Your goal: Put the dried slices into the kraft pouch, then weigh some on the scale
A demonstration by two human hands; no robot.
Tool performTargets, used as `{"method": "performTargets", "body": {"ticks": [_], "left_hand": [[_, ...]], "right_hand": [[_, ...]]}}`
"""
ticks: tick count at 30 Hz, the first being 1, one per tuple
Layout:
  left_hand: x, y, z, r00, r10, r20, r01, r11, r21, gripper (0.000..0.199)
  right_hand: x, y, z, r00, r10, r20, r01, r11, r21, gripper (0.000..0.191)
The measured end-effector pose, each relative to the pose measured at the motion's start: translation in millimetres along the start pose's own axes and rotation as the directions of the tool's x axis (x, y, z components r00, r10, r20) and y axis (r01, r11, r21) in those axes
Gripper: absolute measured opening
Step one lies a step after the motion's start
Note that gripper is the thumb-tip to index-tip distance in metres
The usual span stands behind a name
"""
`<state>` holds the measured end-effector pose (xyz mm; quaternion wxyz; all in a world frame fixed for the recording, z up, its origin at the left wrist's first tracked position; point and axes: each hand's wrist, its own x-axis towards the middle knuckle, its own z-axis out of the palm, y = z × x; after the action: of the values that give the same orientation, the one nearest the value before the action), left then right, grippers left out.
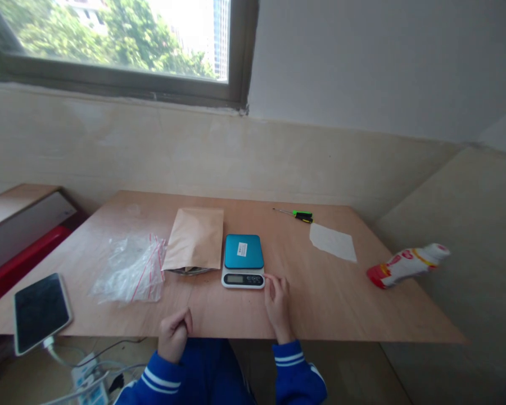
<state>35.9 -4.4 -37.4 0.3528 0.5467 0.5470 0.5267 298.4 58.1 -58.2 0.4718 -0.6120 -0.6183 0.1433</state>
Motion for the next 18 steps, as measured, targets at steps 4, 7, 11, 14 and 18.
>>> {"method": "performTargets", "body": {"ticks": [4, 7, 11, 14, 18], "left_hand": [[-20, 5, 19.1, 0.997, 0.002, 0.078, -0.004, 1.000, 0.029, 0.020], [-25, 6, 24.2, 0.996, 0.004, 0.092, -0.009, 0.999, 0.053, 0.023], [-19, 2, 10.0, 0.998, 0.004, 0.056, -0.010, 0.994, 0.105, 0.029], [-7, -3, -7.9, 1.000, 0.007, 0.007, -0.008, 0.988, 0.153, 0.027], [7, -11, -21.8, 0.998, 0.007, -0.062, 0.008, 0.975, 0.223, 0.024]], "right_hand": [[-2, -3, 3, 0.991, -0.104, 0.089, 0.112, 0.990, -0.089, 0.024], [-4, -3, 5, 0.980, -0.159, 0.121, 0.177, 0.972, -0.152, 0.025], [-4, -4, 6, 0.975, -0.175, 0.137, 0.200, 0.960, -0.198, 0.026], [-4, -5, 6, 0.974, -0.179, 0.139, 0.207, 0.952, -0.225, 0.027], [-4, -5, 10, 0.970, -0.198, 0.143, 0.230, 0.939, -0.256, 0.029]]}}
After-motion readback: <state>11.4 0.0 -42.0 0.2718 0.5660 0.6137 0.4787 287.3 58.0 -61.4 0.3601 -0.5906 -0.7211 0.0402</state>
